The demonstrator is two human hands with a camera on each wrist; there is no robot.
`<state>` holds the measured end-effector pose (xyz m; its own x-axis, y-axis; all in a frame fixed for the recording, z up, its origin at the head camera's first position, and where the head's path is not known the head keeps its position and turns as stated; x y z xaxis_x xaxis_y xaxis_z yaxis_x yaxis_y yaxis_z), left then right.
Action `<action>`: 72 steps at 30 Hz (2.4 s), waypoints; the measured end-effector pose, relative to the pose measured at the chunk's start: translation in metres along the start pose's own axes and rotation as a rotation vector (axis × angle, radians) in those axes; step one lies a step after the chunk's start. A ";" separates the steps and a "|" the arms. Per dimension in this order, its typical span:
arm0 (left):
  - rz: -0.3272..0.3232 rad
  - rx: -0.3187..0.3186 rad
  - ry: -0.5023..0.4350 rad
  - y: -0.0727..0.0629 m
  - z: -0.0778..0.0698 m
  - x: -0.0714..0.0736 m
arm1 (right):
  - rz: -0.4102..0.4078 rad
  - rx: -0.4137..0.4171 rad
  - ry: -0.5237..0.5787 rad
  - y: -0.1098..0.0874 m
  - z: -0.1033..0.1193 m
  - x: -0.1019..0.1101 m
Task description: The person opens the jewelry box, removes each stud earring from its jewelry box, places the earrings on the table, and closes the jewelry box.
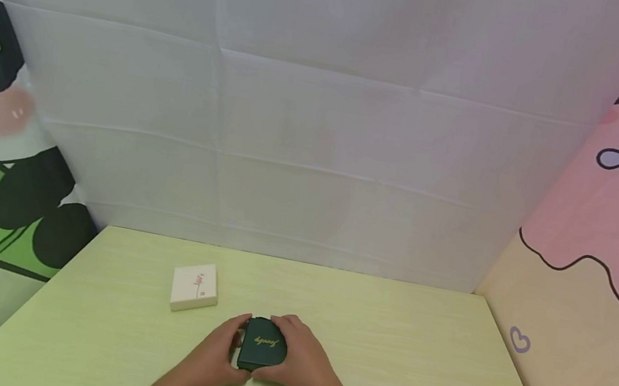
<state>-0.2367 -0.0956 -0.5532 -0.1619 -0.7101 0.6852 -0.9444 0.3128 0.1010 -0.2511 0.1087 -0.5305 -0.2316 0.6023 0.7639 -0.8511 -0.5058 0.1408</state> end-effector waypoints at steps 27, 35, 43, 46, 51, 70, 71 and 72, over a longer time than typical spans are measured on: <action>-0.032 -0.033 -0.004 0.004 0.000 -0.006 | -0.053 -0.014 -0.024 -0.001 -0.007 0.017; -0.050 -0.010 0.011 0.003 -0.002 -0.005 | -0.052 0.005 -0.119 -0.006 -0.016 0.036; -0.055 -0.013 -0.007 0.002 -0.004 -0.005 | -0.071 -0.019 -0.182 -0.010 -0.034 0.051; -0.046 -0.002 -0.009 0.003 -0.003 -0.005 | -0.092 -0.033 -0.204 -0.011 -0.042 0.061; -0.051 -0.013 -0.001 0.003 -0.002 -0.006 | -0.110 -0.056 -0.254 -0.007 -0.059 0.080; -0.040 0.004 0.004 0.003 -0.002 -0.006 | -0.007 -0.164 -0.263 0.022 -0.106 0.110; -0.040 0.004 0.005 0.003 -0.001 -0.006 | -0.002 -0.168 -0.261 0.023 -0.107 0.110; -0.039 0.004 0.004 0.003 -0.001 -0.006 | 0.003 -0.172 -0.258 0.025 -0.108 0.110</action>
<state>-0.2383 -0.0895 -0.5561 -0.1236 -0.7190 0.6839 -0.9512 0.2821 0.1248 -0.3483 0.2289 -0.5108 -0.1251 0.4131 0.9021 -0.9231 -0.3816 0.0467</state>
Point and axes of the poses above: each hand's wrist, its own y-axis towards the middle knuckle, its own x-axis out of the back of the hand, z = x × y, the point moved 3 cm from there along y, towards the middle knuckle
